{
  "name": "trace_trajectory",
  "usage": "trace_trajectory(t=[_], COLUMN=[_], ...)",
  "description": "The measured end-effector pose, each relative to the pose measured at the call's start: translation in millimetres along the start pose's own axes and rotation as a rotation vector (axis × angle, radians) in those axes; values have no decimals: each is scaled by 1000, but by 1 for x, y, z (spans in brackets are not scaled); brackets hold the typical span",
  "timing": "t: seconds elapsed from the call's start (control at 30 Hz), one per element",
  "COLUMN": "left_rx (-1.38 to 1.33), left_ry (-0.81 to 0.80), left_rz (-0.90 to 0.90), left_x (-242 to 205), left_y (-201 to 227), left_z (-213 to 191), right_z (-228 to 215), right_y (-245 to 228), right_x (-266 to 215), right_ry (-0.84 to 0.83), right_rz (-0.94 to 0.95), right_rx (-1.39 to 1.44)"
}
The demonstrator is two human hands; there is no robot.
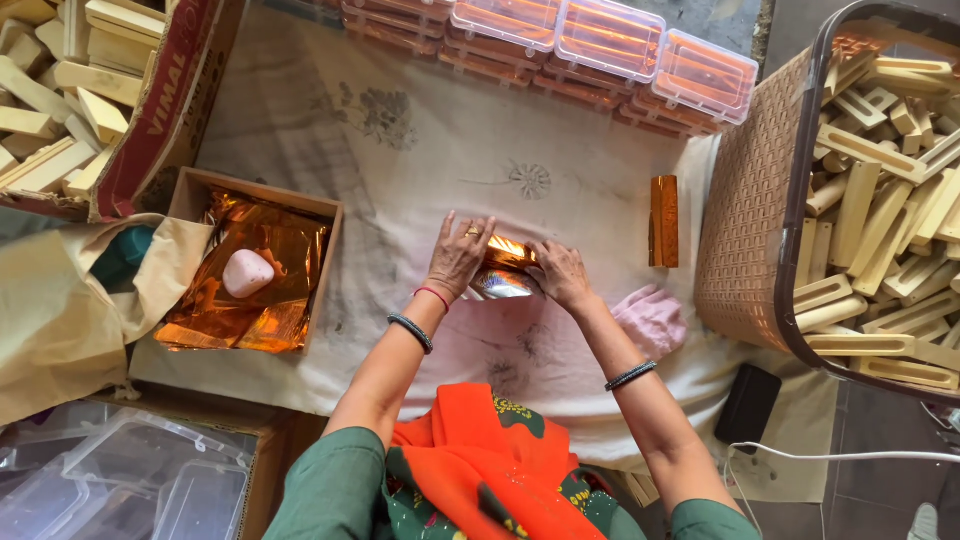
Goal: The person wraps small wooden blocks in shiny orange foil, then wipes them with a pink cloth. They also wipe the inside of a clear plastic container with the cloth and place the wrapped blocks inside.
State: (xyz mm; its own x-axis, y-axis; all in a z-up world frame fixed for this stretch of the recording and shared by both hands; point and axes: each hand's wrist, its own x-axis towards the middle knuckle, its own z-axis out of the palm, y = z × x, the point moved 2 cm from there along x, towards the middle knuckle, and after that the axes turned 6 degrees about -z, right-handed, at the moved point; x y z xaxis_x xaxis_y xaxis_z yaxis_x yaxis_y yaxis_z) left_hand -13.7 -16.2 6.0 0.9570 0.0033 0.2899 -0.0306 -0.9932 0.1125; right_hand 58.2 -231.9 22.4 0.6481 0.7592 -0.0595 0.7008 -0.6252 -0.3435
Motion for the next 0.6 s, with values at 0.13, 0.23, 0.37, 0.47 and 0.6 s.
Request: trace_trajectory(t=[0.13,0.23,0.37,0.47,0.6], left_rx=[-27,-171,-285,-441,-359], left_ry=[-54,-155,-41,-23,-129], left_rz=[-88,-222,-176,-15,110], left_x=[-5,-10,-44,-54,-77], left_y=[-13,-21,-19,6,34], left_z=[-4,-27,-4,-50,-57], right_z=[-7,-7,-6,-6,-4], right_y=[-12,-18,-25,-27,-28], right_x=[-1,-4,-5,-7,-7], right_ry=[5,57,95,131,147], right_rz=[-23,-87,-119,-131,-128], right_rx=[-15,-78,-119,-141,-185])
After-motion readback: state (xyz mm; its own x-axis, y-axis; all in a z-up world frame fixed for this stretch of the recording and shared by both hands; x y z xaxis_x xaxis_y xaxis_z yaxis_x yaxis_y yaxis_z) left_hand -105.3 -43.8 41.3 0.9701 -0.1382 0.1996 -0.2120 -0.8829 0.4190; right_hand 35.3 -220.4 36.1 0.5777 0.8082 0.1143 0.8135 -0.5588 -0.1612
